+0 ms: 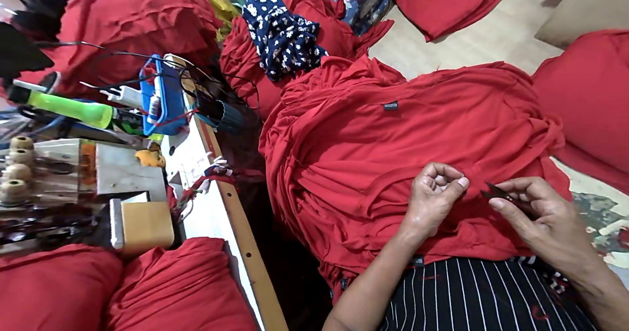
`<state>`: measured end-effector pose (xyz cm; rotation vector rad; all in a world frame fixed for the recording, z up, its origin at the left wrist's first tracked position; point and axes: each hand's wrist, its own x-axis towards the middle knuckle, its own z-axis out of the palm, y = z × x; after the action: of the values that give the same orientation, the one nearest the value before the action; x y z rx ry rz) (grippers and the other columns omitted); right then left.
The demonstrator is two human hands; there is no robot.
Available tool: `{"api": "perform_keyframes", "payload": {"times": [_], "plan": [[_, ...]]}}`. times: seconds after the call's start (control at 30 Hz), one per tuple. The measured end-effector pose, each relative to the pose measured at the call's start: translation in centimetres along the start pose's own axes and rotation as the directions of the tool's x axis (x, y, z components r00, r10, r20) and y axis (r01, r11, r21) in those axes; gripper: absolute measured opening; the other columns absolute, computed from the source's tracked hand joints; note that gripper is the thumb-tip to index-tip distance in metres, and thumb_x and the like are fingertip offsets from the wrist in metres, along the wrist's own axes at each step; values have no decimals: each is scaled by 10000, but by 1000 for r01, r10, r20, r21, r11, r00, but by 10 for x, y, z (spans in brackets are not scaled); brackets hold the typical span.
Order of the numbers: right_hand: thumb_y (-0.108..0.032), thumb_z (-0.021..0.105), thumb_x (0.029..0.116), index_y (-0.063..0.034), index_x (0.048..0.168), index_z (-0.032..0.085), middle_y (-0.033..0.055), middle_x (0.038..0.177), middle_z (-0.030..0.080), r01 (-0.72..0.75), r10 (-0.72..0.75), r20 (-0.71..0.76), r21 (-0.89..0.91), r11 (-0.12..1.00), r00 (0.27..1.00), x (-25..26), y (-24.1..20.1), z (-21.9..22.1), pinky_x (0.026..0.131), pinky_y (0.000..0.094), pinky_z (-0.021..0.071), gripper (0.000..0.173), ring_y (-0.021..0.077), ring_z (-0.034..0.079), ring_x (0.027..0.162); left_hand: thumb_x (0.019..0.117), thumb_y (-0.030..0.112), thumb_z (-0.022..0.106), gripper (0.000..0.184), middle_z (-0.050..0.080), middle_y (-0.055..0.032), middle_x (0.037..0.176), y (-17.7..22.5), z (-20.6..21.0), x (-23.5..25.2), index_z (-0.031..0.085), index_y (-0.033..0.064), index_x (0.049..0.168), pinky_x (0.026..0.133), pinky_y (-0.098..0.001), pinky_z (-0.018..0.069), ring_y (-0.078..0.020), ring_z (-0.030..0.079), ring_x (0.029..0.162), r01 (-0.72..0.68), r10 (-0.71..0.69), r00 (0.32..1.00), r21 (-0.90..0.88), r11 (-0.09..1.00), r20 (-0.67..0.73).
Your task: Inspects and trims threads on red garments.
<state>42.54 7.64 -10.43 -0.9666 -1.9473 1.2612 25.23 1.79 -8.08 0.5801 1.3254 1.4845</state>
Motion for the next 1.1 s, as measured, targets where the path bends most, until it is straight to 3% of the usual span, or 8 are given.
{"api": "perform_keyframes", "payload": {"times": [0.3,0.57,0.83,1.0,1.1], "plan": [[-413,605,983,-39,1109,627,-66,878,652,58,-58,-4,-29,998,998,1,5,0,706,84,477,395,-113,574,768,934,-87,588,148,586,7,752,1,0,0,573,45,997,643,-207,499,-39,554,652,13,-13,1000,-3,1000,10],[-335,647,941,-65,1120,605,-114,920,651,24,-20,-54,72,997,998,1,0,0,714,71,504,327,-124,596,801,931,-94,587,147,592,8,741,0,-1,0,578,41,990,639,-202,500,-36,556,642,9,-9,1000,-8,1000,17],[-428,753,839,-49,1368,528,-122,873,599,-25,25,0,87,996,1000,2,0,-1,648,83,469,689,-101,543,713,926,-91,595,149,596,4,748,-2,-2,0,578,43,990,630,-202,493,-36,553,643,-2,2,999,-10,1000,36],[-323,738,861,-26,1405,527,-103,860,600,28,-29,5,80,996,1000,3,4,0,644,77,451,654,-101,525,702,932,-80,594,140,605,2,773,-2,-4,0,581,42,1000,652,-208,501,-37,564,666,0,-1,999,18,1000,50],[-230,718,869,-20,1378,571,-71,977,676,29,-31,18,109,994,999,4,4,1,707,83,496,570,-102,582,773,926,-81,594,140,604,6,774,-1,-4,0,583,44,989,657,-210,501,-35,563,671,-1,0,998,22,1000,60]]}}
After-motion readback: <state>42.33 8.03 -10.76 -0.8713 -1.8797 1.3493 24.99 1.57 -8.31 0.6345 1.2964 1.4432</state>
